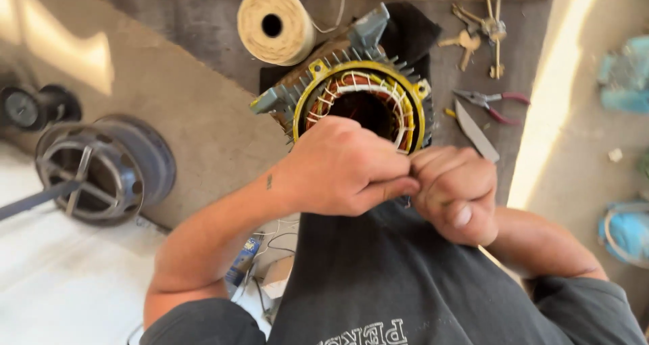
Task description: Lacing and securing the copper windings of an electric motor stator using a cord.
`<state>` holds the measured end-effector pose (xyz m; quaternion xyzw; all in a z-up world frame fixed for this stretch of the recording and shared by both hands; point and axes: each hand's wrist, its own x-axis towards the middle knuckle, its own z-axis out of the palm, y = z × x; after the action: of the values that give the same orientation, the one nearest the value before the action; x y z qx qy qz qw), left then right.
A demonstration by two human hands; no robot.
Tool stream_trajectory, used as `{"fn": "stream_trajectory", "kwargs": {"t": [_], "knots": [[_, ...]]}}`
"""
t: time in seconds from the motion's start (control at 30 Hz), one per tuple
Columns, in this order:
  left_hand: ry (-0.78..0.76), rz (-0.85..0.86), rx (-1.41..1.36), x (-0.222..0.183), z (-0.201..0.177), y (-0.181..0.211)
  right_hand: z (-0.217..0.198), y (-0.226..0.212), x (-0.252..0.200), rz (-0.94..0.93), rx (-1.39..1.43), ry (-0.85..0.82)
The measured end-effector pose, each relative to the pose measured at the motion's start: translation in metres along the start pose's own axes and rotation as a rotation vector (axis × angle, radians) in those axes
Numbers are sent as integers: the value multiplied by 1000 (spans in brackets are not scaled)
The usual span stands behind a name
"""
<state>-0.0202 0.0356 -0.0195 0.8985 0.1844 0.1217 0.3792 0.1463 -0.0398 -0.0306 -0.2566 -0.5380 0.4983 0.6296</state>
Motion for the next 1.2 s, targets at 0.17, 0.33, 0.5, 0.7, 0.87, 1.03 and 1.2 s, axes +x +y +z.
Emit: {"fn": "stream_trajectory", "kwargs": {"t": [0.17,0.33,0.5,0.7,0.87,1.03,1.2], "knots": [[170,141,70,-7,12,7,-7,-8,-10,57,-10,-81],[181,224,-16,-5,2,-3,-16,-16,8,77,-158,-270],[149,352,-18,-12,0,-6,-11,-55,-10,383,-744,-325],[96,456,-75,-6,-9,-10,9,-53,-39,769,-943,-214],[-44,331,-160,-2,-19,-2,15,-42,-34,105,-897,-36],[47,213,18,-16,-19,10,-4,-40,-34,-73,-699,-135],[257,63,178,-27,1,15,-22,-27,-36,-157,-601,-269]]}}
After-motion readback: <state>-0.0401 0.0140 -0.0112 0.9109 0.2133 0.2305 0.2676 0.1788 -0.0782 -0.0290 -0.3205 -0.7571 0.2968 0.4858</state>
